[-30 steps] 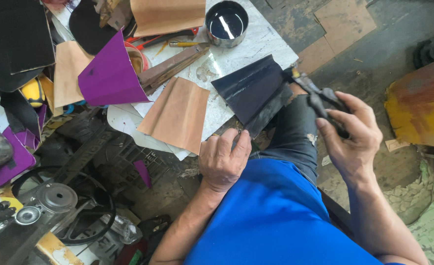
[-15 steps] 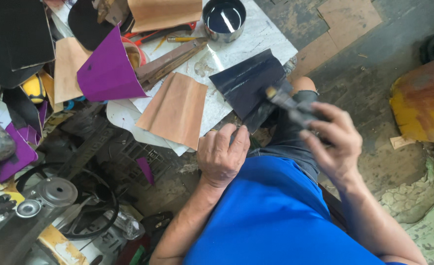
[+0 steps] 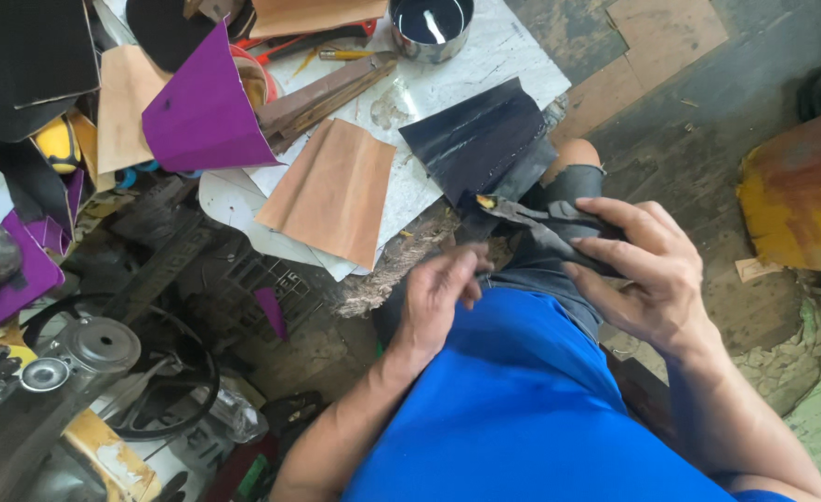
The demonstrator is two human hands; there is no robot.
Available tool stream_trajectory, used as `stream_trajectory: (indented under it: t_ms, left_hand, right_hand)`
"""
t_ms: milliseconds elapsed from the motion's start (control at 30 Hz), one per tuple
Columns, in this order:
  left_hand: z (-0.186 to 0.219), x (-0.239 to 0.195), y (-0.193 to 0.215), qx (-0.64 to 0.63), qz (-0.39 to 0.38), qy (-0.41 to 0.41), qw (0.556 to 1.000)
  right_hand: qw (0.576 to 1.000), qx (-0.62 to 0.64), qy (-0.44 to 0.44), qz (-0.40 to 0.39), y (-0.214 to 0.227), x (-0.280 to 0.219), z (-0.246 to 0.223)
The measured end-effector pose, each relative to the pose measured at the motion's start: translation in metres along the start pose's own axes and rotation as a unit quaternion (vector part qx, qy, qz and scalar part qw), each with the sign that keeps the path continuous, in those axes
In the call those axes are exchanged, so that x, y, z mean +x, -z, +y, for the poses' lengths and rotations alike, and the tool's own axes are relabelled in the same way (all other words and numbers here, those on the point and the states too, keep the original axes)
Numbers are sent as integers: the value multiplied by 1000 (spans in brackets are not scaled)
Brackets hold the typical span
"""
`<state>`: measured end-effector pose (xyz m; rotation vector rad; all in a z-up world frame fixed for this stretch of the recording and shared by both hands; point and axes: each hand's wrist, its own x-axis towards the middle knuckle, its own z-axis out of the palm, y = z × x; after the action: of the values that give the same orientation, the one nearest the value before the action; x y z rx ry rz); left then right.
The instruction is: The person paints a tan leather piece black using a brush and a can of black paint. They hold the leather with the left hand and apply paint with the right hand, covering the surface evenly. The painted piece is then placed aside among other leather pieces.
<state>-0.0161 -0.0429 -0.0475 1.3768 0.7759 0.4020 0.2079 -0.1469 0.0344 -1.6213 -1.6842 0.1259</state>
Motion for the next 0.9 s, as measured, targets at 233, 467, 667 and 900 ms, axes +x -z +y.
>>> stream_trajectory:
  t_ms: [233, 467, 667, 900]
  left_hand:
    - [10, 10, -12, -234, 42, 18, 971]
    - [12, 10, -11, -190, 50, 25, 980]
    - [8, 11, -11, -193, 53, 12, 980]
    - [11, 10, -10, -203, 61, 32, 977]
  right_hand:
    - [998, -18, 26, -60, 12, 11, -3]
    - [994, -67, 62, -65, 22, 25, -5]
    - [986, -88, 54, -133, 30, 33, -14]
    - [982, -124, 55, -135, 35, 46, -25]
